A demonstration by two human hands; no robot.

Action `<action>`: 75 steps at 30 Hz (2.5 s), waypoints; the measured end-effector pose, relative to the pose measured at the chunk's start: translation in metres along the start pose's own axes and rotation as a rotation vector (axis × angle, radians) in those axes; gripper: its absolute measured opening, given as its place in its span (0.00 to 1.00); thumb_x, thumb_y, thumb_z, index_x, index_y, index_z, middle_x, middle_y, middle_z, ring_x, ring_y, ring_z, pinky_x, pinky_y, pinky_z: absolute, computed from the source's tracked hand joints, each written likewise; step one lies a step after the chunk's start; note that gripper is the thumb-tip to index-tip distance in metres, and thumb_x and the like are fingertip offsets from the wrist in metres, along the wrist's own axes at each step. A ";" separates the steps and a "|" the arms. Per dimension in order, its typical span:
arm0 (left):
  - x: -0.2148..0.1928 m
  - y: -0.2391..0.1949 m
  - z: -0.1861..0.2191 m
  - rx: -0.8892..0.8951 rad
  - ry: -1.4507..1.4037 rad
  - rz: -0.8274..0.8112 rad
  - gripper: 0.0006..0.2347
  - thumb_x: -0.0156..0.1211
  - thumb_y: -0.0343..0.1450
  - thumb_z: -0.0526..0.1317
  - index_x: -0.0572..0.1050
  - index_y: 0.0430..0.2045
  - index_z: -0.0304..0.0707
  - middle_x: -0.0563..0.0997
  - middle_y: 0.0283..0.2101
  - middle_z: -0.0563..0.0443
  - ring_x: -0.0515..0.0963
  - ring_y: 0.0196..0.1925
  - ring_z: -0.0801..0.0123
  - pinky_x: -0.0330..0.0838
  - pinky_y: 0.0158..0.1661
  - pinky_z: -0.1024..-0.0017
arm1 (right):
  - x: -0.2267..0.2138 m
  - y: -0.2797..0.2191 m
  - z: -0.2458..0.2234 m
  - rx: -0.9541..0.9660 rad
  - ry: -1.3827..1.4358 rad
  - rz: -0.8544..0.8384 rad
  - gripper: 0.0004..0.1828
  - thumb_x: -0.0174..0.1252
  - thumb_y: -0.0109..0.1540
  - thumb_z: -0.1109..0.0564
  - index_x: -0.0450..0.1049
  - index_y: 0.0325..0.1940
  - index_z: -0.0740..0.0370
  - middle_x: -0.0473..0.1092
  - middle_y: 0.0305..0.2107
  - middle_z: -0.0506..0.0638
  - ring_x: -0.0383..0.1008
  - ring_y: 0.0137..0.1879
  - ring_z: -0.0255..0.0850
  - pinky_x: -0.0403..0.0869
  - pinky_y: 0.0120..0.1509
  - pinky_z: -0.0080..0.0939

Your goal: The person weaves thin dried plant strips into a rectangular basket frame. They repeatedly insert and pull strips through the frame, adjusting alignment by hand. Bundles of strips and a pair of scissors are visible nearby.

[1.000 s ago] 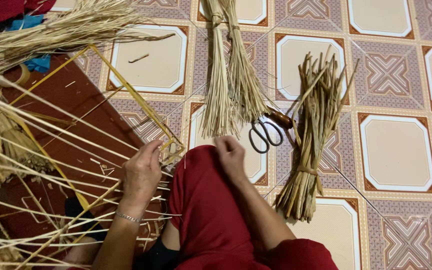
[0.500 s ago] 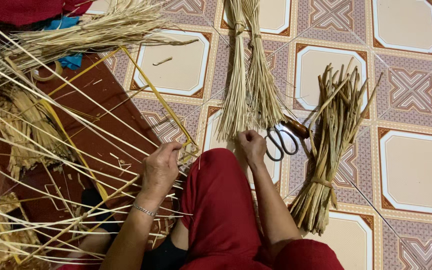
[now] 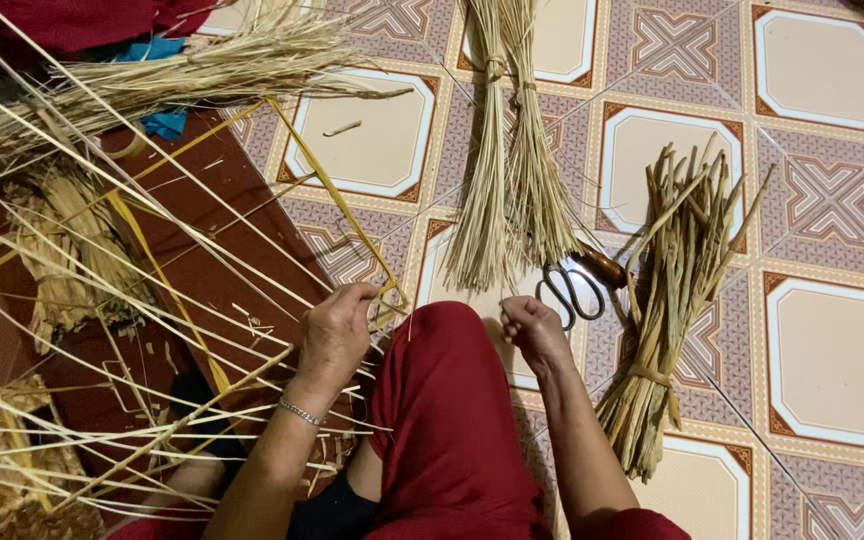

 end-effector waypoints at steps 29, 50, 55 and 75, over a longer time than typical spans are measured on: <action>0.007 -0.004 -0.010 -0.024 -0.017 -0.037 0.07 0.55 0.70 0.27 0.81 0.31 0.34 0.85 0.36 0.46 0.87 0.37 0.62 0.84 0.37 0.68 | 0.071 -0.164 0.034 0.180 -0.203 -0.411 0.07 0.62 0.61 0.65 0.73 0.43 0.64 0.75 0.25 0.50 0.75 0.25 0.36 0.78 0.30 0.38; -0.001 0.002 0.001 -0.204 0.108 -0.619 0.10 0.66 0.66 0.35 0.83 0.38 0.28 0.70 0.44 0.43 0.77 0.43 0.60 0.80 0.46 0.68 | 0.189 -0.204 0.070 -1.023 -0.932 -1.096 0.14 0.64 0.57 0.68 0.65 0.42 0.64 0.67 0.27 0.54 0.72 0.33 0.52 0.70 0.36 0.50; 0.006 0.000 -0.013 -0.206 0.139 -0.599 0.05 0.59 0.68 0.30 0.79 0.21 0.27 0.72 0.41 0.45 0.78 0.38 0.63 0.81 0.41 0.68 | 0.181 -0.191 0.056 -0.999 -0.745 -1.231 0.21 0.71 0.56 0.53 0.71 0.46 0.65 0.72 0.34 0.57 0.76 0.38 0.55 0.74 0.41 0.49; -0.016 0.011 -0.010 -0.349 -0.264 -0.524 0.08 0.60 0.73 0.40 0.71 0.35 0.35 0.80 0.35 0.47 0.84 0.39 0.68 0.81 0.35 0.71 | 0.121 -0.113 -0.005 -0.386 -0.052 -0.342 0.05 0.52 0.69 0.61 0.70 0.42 0.67 0.74 0.36 0.58 0.72 0.36 0.39 0.75 0.42 0.41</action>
Point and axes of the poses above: each hand's wrist, its own y-axis towards the middle knuckle, its own x-axis out of the palm, z = x × y, the point moved 1 cm from there along y, towards the middle knuckle
